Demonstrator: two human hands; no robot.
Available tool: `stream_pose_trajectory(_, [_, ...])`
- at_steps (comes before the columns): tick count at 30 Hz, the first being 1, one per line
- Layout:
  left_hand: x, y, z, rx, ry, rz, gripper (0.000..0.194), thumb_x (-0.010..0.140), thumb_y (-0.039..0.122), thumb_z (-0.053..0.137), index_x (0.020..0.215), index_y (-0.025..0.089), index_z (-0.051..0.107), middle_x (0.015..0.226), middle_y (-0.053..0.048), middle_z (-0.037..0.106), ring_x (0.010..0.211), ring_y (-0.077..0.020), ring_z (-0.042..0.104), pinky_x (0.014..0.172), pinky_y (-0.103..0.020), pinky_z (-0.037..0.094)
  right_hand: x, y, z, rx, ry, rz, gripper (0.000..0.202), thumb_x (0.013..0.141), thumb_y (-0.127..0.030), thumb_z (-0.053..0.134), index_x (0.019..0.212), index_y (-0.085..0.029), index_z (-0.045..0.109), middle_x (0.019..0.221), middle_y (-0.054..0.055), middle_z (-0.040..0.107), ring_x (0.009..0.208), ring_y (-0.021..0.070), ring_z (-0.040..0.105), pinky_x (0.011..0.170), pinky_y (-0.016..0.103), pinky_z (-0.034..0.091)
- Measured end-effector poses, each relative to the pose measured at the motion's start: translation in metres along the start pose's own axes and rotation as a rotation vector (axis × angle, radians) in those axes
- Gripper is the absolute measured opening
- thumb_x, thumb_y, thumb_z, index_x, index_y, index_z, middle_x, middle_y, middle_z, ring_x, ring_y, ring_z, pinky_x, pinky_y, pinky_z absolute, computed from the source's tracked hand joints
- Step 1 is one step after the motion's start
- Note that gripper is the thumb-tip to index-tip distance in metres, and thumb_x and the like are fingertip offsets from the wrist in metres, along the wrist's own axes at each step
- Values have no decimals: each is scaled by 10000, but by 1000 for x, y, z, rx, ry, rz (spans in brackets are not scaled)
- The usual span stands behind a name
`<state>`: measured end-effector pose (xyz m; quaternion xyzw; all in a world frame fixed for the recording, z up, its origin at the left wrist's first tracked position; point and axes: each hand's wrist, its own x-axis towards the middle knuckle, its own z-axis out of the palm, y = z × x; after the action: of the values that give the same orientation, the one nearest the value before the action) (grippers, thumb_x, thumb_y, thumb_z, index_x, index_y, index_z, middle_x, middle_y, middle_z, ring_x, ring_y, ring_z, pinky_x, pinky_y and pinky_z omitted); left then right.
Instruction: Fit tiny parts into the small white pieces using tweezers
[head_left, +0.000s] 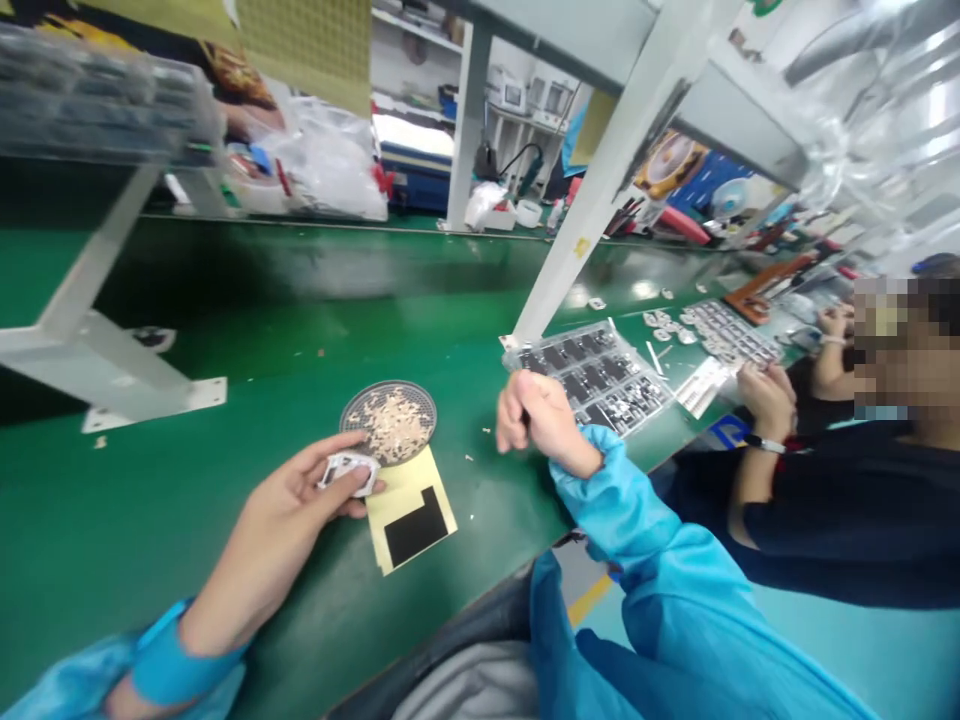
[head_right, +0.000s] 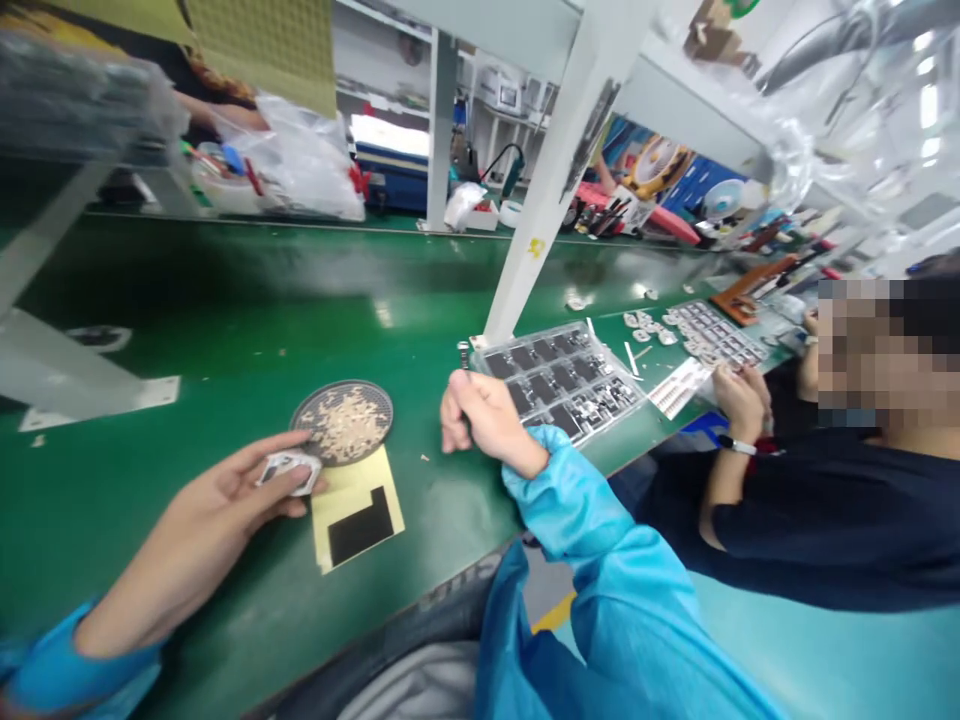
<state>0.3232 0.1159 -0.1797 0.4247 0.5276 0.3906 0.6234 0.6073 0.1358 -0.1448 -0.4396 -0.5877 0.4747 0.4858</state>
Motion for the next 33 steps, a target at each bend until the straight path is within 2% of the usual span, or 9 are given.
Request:
stream_pose_trajectory(2, [-2, 0, 0, 26, -27, -27, 568, 689, 467, 864, 1160, 200, 691, 1001, -46, 729, 770, -164, 668, 639, -210, 581, -8, -9, -39, -238, 138, 41, 518, 957, -651, 480, 714, -201, 559, 469, -75, 441, 391, 92, 439, 426, 230, 360])
stream_pose_trajectory(5, [-6, -1, 2, 32, -55, -38, 507, 703, 490, 848, 1087, 197, 692, 933, -51, 727, 798, -192, 673, 588, -207, 551, -22, -18, -110, -786, 244, 73, 368, 868, -538, 672, 815, -176, 710, 712, 6, 666, 610, 133, 563, 576, 266, 415])
stream_pose_trajectory(8, [-8, -1, 3, 50, -70, -51, 532, 711, 523, 833, 1091, 189, 668, 824, -50, 728, 657, -156, 617, 538, -201, 493, -42, -14, -170, -1207, 188, 369, 237, 794, -417, 739, 764, -183, 742, 601, 4, 631, 563, 154, 543, 562, 287, 382])
stream_pose_trajectory(12, [-10, 1, 5, 108, -98, -71, 569, 715, 590, 800, 1071, 170, 657, 725, -47, 713, 536, -119, 497, 490, -198, 410, -67, 4, -203, -1257, 217, 405, 188, 783, -291, 727, 920, -168, 766, 752, 63, 713, 664, 196, 625, 626, 306, 435])
stream_pose_trajectory(16, [-11, 0, 6, 140, -105, -76, 581, 714, 629, 780, 1060, 178, 657, 691, -45, 698, 580, -136, 494, 473, -183, 352, -77, 18, -205, -1206, 214, 362, 315, 844, -357, 660, 1083, -169, 743, 858, 75, 733, 737, 208, 654, 670, 315, 467])
stream_pose_trajectory(20, [-11, -2, 4, 158, -118, -77, 580, 723, 636, 766, 1079, 190, 661, 647, -33, 679, 571, -136, 468, 473, -179, 331, -77, 17, -205, -1201, 233, 378, 282, 785, -420, 699, 905, -168, 737, 673, 19, 651, 612, 183, 591, 598, 302, 425])
stream_pose_trajectory(26, [-12, 2, 5, 123, -93, -57, 534, 690, 608, 803, 995, 183, 696, 646, -29, 665, 553, -133, 507, 459, -179, 317, -68, -3, -200, -1192, 253, 361, 174, 712, -343, 738, 738, -191, 658, 678, 1, 646, 621, 165, 565, 603, 291, 398])
stream_pose_trajectory(29, [-13, 4, 7, 77, -88, -47, 514, 671, 587, 825, 958, 178, 703, 728, -39, 687, 606, -148, 590, 453, -170, 316, -56, -18, -178, -1136, 329, 266, 193, 773, -372, 705, 787, -185, 656, 705, 1, 651, 633, 154, 548, 611, 287, 402])
stream_pose_trajectory(33, [-16, 7, 8, 92, -100, -26, 452, 720, 568, 800, 909, 170, 701, 713, -23, 667, 593, -130, 582, 481, -174, 357, -30, -30, -113, -751, 299, 5, 274, 781, -415, 749, 841, -172, 638, 749, 3, 669, 636, 134, 570, 583, 264, 438])
